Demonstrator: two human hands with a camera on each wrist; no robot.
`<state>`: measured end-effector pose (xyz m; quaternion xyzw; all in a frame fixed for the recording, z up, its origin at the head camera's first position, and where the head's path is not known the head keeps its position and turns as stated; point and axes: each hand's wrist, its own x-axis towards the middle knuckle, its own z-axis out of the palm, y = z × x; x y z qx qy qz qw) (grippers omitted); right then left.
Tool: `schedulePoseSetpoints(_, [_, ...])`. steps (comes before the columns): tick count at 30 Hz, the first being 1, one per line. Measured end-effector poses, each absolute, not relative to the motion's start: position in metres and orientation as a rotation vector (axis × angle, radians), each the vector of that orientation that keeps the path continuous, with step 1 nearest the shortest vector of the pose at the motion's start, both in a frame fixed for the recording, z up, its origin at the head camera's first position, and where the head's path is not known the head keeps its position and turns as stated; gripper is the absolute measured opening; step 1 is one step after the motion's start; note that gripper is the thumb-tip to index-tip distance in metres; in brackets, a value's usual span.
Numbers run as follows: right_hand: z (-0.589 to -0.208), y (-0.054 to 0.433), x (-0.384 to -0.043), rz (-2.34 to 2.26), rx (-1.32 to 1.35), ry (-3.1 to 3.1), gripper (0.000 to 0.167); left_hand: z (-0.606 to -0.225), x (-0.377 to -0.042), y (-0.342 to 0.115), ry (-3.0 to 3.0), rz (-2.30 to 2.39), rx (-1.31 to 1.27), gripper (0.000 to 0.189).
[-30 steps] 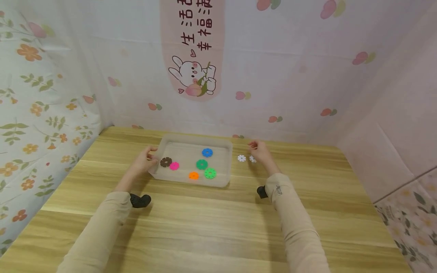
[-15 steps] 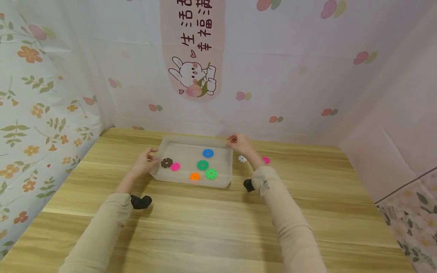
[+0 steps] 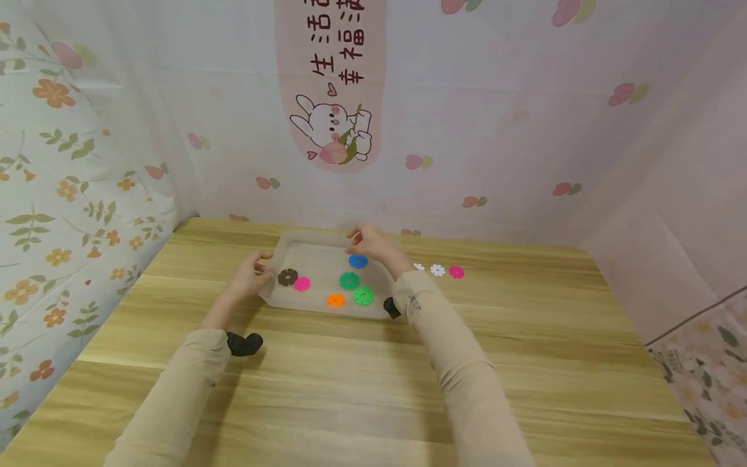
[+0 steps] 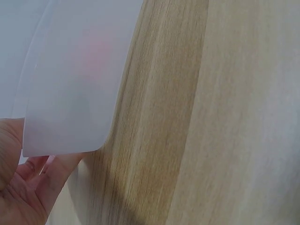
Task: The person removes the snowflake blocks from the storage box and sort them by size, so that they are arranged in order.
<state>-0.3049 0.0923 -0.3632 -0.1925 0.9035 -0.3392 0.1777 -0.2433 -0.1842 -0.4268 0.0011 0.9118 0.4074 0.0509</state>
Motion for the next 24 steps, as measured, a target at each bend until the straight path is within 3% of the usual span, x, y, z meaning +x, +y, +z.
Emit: schedulePoseSetpoints(24, [-0.389, 0.012, -0.293, -0.542, -0.761, 2.441, 0.04, -0.428, -0.244, -0.187, 2.753, 1.283, 0.001, 0.046])
